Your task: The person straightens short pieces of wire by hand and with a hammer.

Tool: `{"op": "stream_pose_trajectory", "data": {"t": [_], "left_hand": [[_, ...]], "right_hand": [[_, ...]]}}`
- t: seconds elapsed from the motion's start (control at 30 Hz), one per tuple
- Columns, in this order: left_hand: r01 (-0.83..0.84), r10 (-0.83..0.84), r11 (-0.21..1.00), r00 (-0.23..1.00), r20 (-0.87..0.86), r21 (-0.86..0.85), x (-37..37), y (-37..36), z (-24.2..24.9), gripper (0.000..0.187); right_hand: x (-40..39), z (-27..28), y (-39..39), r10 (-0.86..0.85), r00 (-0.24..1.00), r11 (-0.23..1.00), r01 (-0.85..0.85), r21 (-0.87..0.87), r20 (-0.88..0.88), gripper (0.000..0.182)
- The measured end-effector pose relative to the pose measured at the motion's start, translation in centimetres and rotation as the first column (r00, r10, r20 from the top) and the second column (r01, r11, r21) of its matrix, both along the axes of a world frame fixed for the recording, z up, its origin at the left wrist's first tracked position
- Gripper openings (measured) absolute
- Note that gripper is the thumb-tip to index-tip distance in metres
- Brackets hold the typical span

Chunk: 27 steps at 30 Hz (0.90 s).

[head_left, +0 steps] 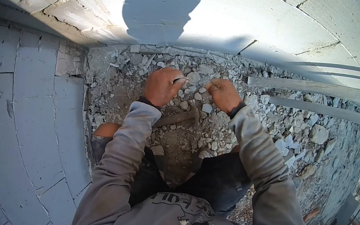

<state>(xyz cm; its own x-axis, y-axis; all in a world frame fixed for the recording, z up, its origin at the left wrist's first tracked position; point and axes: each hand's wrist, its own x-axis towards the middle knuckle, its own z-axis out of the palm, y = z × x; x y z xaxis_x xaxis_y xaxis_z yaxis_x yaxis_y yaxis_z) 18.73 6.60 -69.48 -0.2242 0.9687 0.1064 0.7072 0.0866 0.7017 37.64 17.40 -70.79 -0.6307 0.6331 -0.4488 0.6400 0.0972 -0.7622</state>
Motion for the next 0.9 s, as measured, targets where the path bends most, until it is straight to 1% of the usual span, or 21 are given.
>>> {"op": "stream_pose_trajectory", "data": {"t": [0.03, 0.1, 0.13, 0.17, 0.23, 0.27, 0.3, 0.33, 0.37, 0.43, 0.47, 0.5, 0.57, 0.6, 0.63, 0.67, 0.7, 0.73, 0.77, 0.83, 0.9], "left_hand": [[0.005, -0.005, 1.0, 1.0, 0.003, 0.006, 0.5, 0.1, 0.1, 0.021], [0.135, -0.134, 0.991, 0.991, 0.015, -0.019, 2.1, 0.0, 0.2, 0.019], [0.154, -0.157, 0.987, 0.986, 0.055, 0.053, 3.2, -0.1, -0.3, 0.022], [0.152, -0.155, 0.987, 0.986, 0.06, 0.054, 3.5, 0.0, -0.6, 0.022], [0.222, -0.221, 0.974, 0.975, 0.038, -0.041, 3.8, -0.2, -1.1, 0.024], [0.219, -0.217, 0.975, 0.975, 0.038, -0.042, 3.8, -0.2, -1.4, 0.024], [0.178, -0.162, 0.98, 0.974, 0.16, -0.089, 3.7, -0.1, -1.7, 0.027], [0.141, -0.098, 0.98, 0.956, 0.277, -0.14, 3.5, -0.1, -2.0, 0.03], [0.137, -0.095, 0.981, 0.957, 0.274, -0.139, 3.1, 0.0, -2.4, 0.03], [0.038, 0.02, 0.989, 0.922, 0.387, -0.142, 2.1, 0.3, -2.1, 0.025], [-0.018, 0.069, 0.991, 0.919, 0.387, -0.134, 1.5, 0.2, -1.9, 0.026], [-0.02, 0.072, 0.99, 0.92, 0.385, -0.137, 0.9, 0.2, -1.4, 0.026], [-0.087, 0.088, 0.996, 0.994, 0.068, -0.017, -0.1, -0.1, -0.7, 0.029], [-0.086, 0.086, 0.996, 0.996, 0.027, 0.001, -0.1, -0.2, -0.6, 0.029], [-0.081, 0.081, 0.997, 0.996, 0.026, 0.001, -0.1, -0.4, -0.7, 0.029], [-0.062, 0.063, 0.998, 0.997, -0.041, 0.022, 0.1, -0.5, -0.9, 0.03], [-0.04, 0.045, 0.998, 0.993, -0.11, 0.046, 0.3, -0.5, -0.9, 0.031], [-0.032, 0.038, 0.998, 0.993, -0.111, 0.051, 0.5, -0.3, -1.0, 0.031], [0.017, -0.015, 1.0, 0.997, -0.079, 0.019, 0.8, -0.3, -1.2, 0.032], [0.062, -0.063, 0.998, 0.997, -0.04, -0.013, 1.8, -0.3, -0.8, 0.033], [0.158, -0.155, 0.986, 0.986, 0.063, -0.059, 3.3, -0.2, -0.4, 0.029]], "right_hand": [[0.0, -0.7, 0.2, -0.005, 1.0, 1.0, 0.005, 0.006, 0.003, 0.024], [-0.4, -1.7, 0.4, -0.157, 0.984, 0.947, 0.175, 0.271, -0.087, 0.023], [-0.5, -1.6, 0.5, -0.209, 0.969, 0.952, 0.232, 0.201, -0.13, 0.023], [-0.5, -1.5, 0.5, -0.207, 0.97, 0.952, 0.229, 0.203, -0.125, 0.023], [-0.7, 0.2, 0.1, -0.382, 0.872, 0.923, 0.345, -0.17, -0.306, 0.026], [-0.5, 1.6, -0.2, -0.38, 0.873, 0.924, 0.342, -0.171, -0.305, 0.026], [-0.3, 3.5, -0.5, -0.408, 0.854, 0.857, 0.236, -0.458, -0.323, 0.027], [0.0, 4.8, -0.7, -0.439, 0.836, 0.709, 0.098, -0.698, -0.328, 0.027], [0.1, 5.4, -0.9, -0.435, 0.837, 0.71, 0.093, -0.698, -0.331, 0.027], [0.3, 6.0, -1.2, -0.16, 0.932, 0.692, -0.131, -0.71, -0.327, 0.028], [0.3, 5.4, -1.1, -0.065, 0.941, 0.74, -0.178, -0.649, -0.332, 0.026], [0.2, 4.8, -1.0, -0.065, 0.94, 0.738, -0.18, -0.651, -0.334, 0.026], [0.2, 3.0, -0.6, 0.128, 0.98, 0.865, -0.187, -0.465, -0.155, 0.025], [0.4, 0.0, -0.4, 0.175, 0.98, 0.957, -0.191, -0.22, -0.09, 0.024], [0.2, -0.4, -0.4, 0.17, 0.981, 0.958, -0.186, -0.22, -0.09, 0.024], [-0.1, -0.8, -0.4, 0.131, 0.991, 0.991, -0.131, -0.009, -0.019, 0.024], [-0.5, -0.9, -0.4, 0.075, 0.996, 0.975, -0.082, 0.209, 0.043, 0.023], [-0.8, -1.0, -0.4, 0.003, 0.996, 0.939, -0.034, 0.343, 0.09, 0.021], [-0.7, -0.9, -0.1, -0.002, 0.996, 0.938, -0.03, 0.346, 0.09, 0.021], [-0.7, -0.4, 0.5, -0.164, 0.986, 0.951, 0.162, 0.262, -0.015, 0.019], [-0.7, -0.6, 0.2, -0.199, 0.977, 0.939, 0.211, 0.273, -0.07, 0.019]]}}
